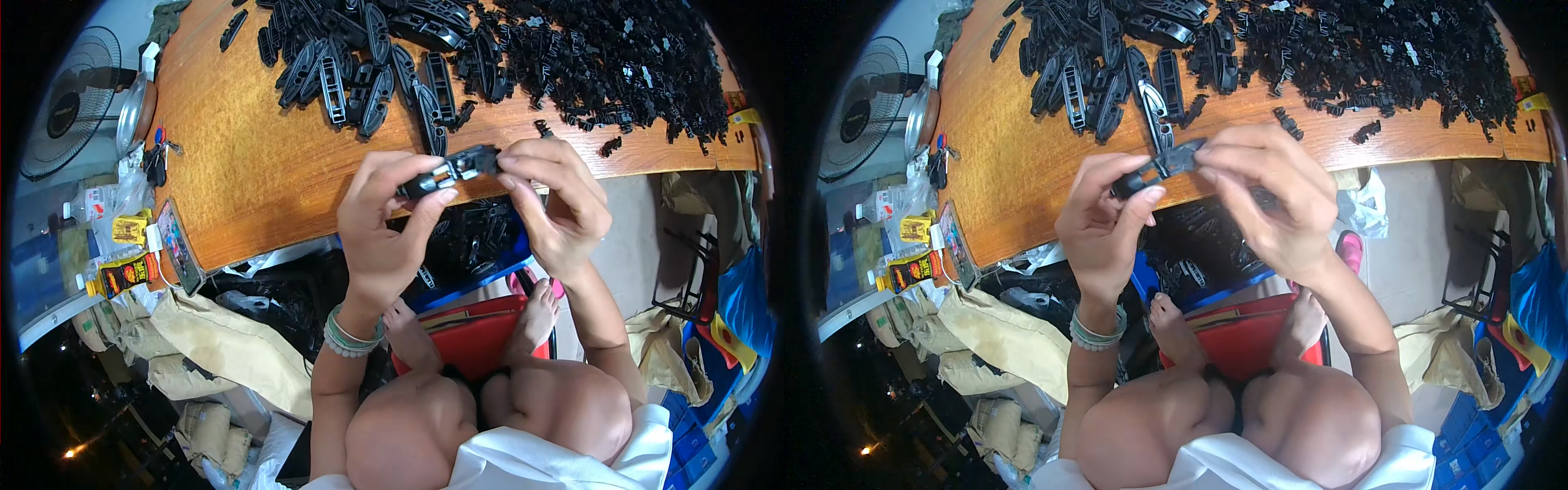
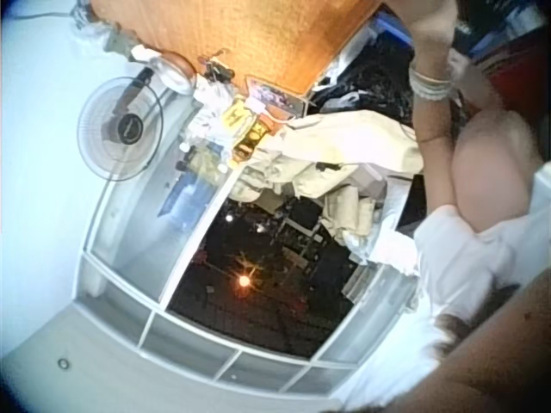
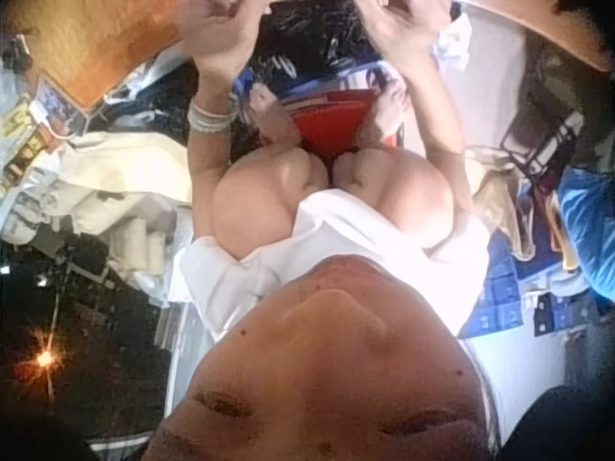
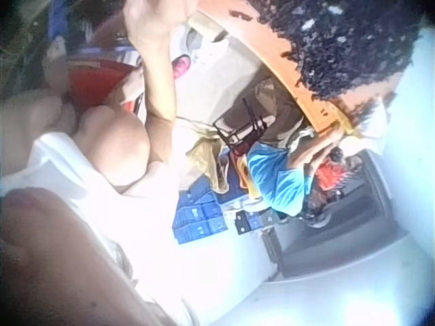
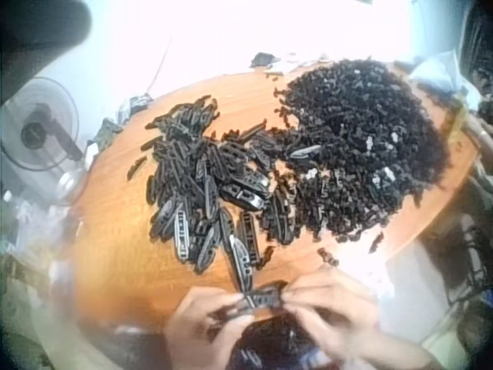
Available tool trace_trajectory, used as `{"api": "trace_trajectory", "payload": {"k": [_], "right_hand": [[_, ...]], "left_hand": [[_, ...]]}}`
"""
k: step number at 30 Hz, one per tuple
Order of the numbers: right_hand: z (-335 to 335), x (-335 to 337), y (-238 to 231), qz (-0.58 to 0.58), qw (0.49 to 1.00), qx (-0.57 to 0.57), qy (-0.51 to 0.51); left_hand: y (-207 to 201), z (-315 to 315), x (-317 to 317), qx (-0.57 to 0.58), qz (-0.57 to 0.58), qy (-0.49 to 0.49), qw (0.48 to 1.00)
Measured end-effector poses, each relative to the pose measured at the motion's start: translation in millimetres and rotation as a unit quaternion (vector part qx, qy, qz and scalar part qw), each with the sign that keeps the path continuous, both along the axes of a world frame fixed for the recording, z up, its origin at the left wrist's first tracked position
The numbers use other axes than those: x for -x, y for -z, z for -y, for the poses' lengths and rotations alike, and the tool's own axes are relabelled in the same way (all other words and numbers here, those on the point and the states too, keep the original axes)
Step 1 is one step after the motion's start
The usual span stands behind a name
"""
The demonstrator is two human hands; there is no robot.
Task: The person assembles plastic components by picking up plastic bases and clips from the table, fitting them together by hand, and placing the assembled pieces into a bin.
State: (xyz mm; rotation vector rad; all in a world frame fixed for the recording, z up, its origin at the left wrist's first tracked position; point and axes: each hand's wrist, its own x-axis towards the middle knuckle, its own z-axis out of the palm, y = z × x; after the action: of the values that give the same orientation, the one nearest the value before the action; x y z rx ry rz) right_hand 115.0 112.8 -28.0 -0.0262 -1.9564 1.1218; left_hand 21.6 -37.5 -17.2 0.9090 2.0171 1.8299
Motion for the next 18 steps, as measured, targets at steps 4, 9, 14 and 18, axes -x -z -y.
{"api": "trace_trajectory", "payload": {"k": [4, 9, 14, 18], "right_hand": [[10, -2, -11, 0.057, 0.995, 0.079, 0.03], [12, -5, -13, 0.073, 0.992, 0.102, 0.017], [11, -10, -15, 0.09, 0.99, 0.096, -0.052], [6, -12, -18, 0.077, 0.996, -0.023, -0.031]], "left_hand": [[-7, -2, -15, -0.026, 0.188, 0.0, 0.982], [-1, -7, -28, -0.083, 0.243, 0.036, 0.966], [-8, -6, -19, -0.018, 0.231, 0.081, 0.969], [-12, -3, -17, -0.02, 0.246, 0.075, 0.966]]}}
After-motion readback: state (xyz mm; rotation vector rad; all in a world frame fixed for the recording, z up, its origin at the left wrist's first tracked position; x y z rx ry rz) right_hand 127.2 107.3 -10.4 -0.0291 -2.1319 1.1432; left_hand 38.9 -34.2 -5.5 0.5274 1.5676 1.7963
